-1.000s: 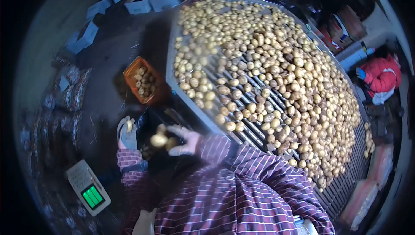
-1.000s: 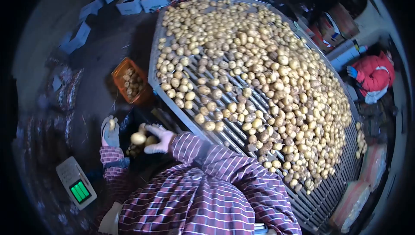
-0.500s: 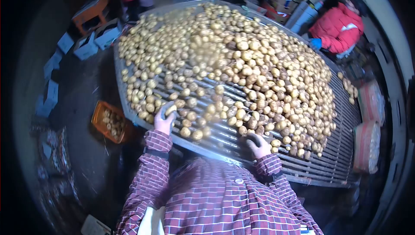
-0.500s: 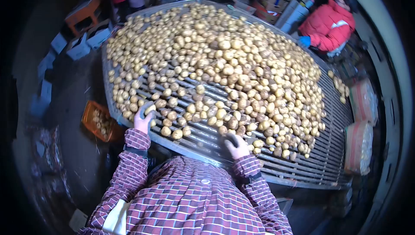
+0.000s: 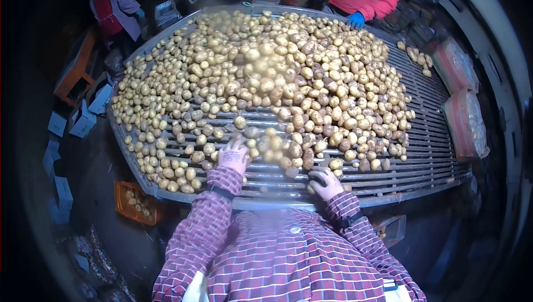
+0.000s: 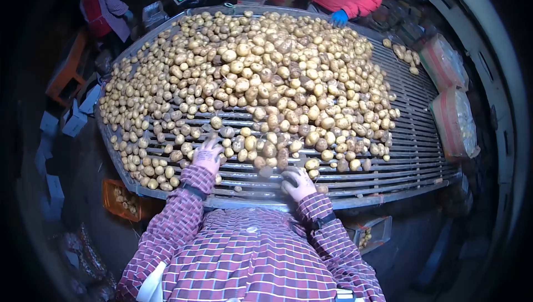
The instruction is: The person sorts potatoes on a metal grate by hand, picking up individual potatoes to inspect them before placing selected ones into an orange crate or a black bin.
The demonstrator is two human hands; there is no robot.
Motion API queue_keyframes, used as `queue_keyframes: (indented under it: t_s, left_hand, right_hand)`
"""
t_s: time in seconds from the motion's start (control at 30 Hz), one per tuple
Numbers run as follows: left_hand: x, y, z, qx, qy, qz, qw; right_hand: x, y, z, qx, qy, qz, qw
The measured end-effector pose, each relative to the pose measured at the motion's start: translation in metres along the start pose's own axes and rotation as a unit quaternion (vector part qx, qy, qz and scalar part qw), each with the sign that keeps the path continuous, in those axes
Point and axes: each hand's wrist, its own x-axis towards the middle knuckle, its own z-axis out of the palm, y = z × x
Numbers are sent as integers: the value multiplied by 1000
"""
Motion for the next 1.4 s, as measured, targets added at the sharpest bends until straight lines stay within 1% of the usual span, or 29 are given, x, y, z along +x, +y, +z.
queue_keyframes:
  t_s: [0.07,0.1,0.13,0.2,0.27,0.33,0.4,0.47,0.5,0.53,0.6,0.67,0.73,0.77,0.8,0.87,0.9,0.93,1.0,1.03,1.07,1.1,1.17,1.2,1.23,1.27,1.3,1.33,1.4]
  left_hand:
    - [-15,-5,-4,7,-56,-76,995]
    - [-25,-12,4,15,15,-54,998]
    - [-29,-18,6,-1,17,-50,999]
    - [-37,-31,17,8,81,-28,996]
    - [-38,-28,17,-18,78,-61,995]
    - [-35,-29,18,-30,64,-75,995]
    - [-36,-30,21,-32,75,-67,994]
    - [-33,-30,20,-42,89,-68,993]
    - [-33,-30,20,-50,88,-71,992]
    - [-33,-30,20,-44,86,-67,993]
    - [-33,-27,18,-35,85,-59,994]
    - [-30,-28,18,-33,82,-48,995]
    - [-35,-30,23,-16,84,-44,995]
    - [-34,-31,25,-25,98,-40,994]
    - [-34,-31,23,-24,90,-44,995]
    - [-32,-28,19,-22,72,-48,996]
    - [-33,-31,24,-14,76,-48,996]
    - [-32,-32,26,-10,78,-52,996]
    - [-33,-35,28,-24,79,-49,995]
    - [-33,-36,28,-23,73,-49,996]
    - [-32,-37,28,-22,68,-49,996]
    - [-30,-37,28,-23,64,-51,996]
    - [-29,-38,30,-22,55,-52,997]
    - [-29,-38,29,-20,49,-56,997]
    - [-31,-37,28,-24,61,-56,996]
    - [-30,-38,31,-31,83,-44,995]
    - [-30,-36,28,-29,73,-50,996]
    - [-30,-35,26,-27,65,-54,996]
    - [-30,-34,24,-28,55,-58,996]
  right_hand:
    - [15,2,-5,-19,16,78,997]
    - [26,-1,-7,-54,50,56,996]
    - [39,-5,-9,-90,85,35,992]
    - [73,-1,-6,-129,106,-17,986]
    - [100,-32,3,-220,55,-15,974]
    - [118,-54,40,-357,-29,-54,932]
    - [123,-101,52,-335,-181,6,925]
    - [110,-107,75,-354,-145,-102,918]
    - [105,-114,75,-284,-128,-135,941]
    - [99,-119,67,-321,-151,-164,920]
    - [107,-113,50,-171,-212,-193,942]
    - [133,-89,28,-104,-143,-143,974]
    - [160,-77,-2,-175,-33,20,984]
    - [165,-60,-3,-177,19,12,984]
    - [171,-43,0,-180,73,3,981]
    - [180,-38,11,-330,-59,17,942]
    - [179,-42,15,-329,-71,23,941]
    - [175,-46,18,-307,-54,19,950]
    - [158,-62,18,-219,-156,87,959]
    - [144,-53,26,-233,-152,3,961]
    - [131,-42,29,-247,-147,-82,954]
    - [121,-40,20,-180,-79,-176,965]
    - [134,-35,-10,-43,-57,-29,997]
    - [140,-43,-39,-3,26,8,1000]
    - [152,-42,-56,-41,94,45,994]
    - [169,0,-47,-80,209,-25,974]
    - [176,-3,-54,-126,135,27,982]
    - [178,-7,-64,-181,-101,55,977]
    - [161,-25,-37,-367,-94,30,925]
